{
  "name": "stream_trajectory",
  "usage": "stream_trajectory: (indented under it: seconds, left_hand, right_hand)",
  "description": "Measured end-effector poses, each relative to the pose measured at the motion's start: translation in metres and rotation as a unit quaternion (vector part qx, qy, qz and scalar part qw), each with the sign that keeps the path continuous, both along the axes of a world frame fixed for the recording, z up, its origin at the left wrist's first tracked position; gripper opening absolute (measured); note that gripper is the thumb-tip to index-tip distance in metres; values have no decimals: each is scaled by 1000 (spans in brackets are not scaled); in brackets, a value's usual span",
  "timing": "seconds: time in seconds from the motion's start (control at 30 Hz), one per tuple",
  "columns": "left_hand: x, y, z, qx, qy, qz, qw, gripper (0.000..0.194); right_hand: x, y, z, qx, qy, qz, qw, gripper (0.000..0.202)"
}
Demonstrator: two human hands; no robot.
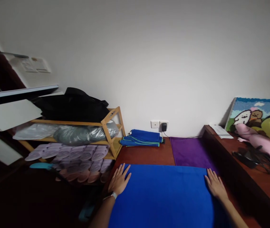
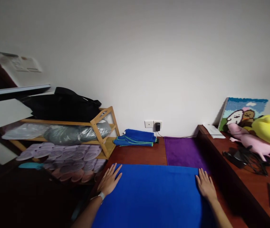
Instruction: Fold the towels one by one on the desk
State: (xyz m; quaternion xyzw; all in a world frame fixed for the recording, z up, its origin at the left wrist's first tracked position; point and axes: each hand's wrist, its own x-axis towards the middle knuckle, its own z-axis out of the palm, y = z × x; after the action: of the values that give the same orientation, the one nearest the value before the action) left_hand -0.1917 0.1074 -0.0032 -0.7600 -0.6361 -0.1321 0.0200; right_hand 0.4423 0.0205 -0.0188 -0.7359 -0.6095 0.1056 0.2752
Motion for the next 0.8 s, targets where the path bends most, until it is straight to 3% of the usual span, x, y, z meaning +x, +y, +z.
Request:
stream_trajectory:
  seconds: [0.07, 0.17, 0.3, 0.4, 0.53, 0.67, 0.8]
  left_hand:
    - [-1, 1, -1, 3, 4, -1, 1000, 57]
    - [-2, 2, -2, 11, 6, -2, 1000, 61]
    - [-2, 2, -1, -2, 11, 5, 1000, 71]
    - [0, 1, 0, -12, 13, 10, 1000, 72]
    - [1, 0, 1, -11, 12, 8, 1000, 72]
    - [0, -1, 0, -14, 12, 7, 1000, 70]
    - [-1, -4, -1, -23, 14, 6, 1000, 66]
  right_hand:
    - [20, -2, -6, -16, 5, -20, 1000, 77]
    - [24, -2, -7, -27, 5, -62, 998, 81]
    - [-17, 4, 9, 9, -20, -62, 998, 85]
    - [-93, 14, 34, 31, -58, 0, 998, 82]
    - [-238, 28, 60, 17, -68, 144, 987, 71]
    - [-370, 41, 62, -28, -43, 279, 959, 66]
    - [-442, 57, 56, -75, -41, 295, 952, 65]
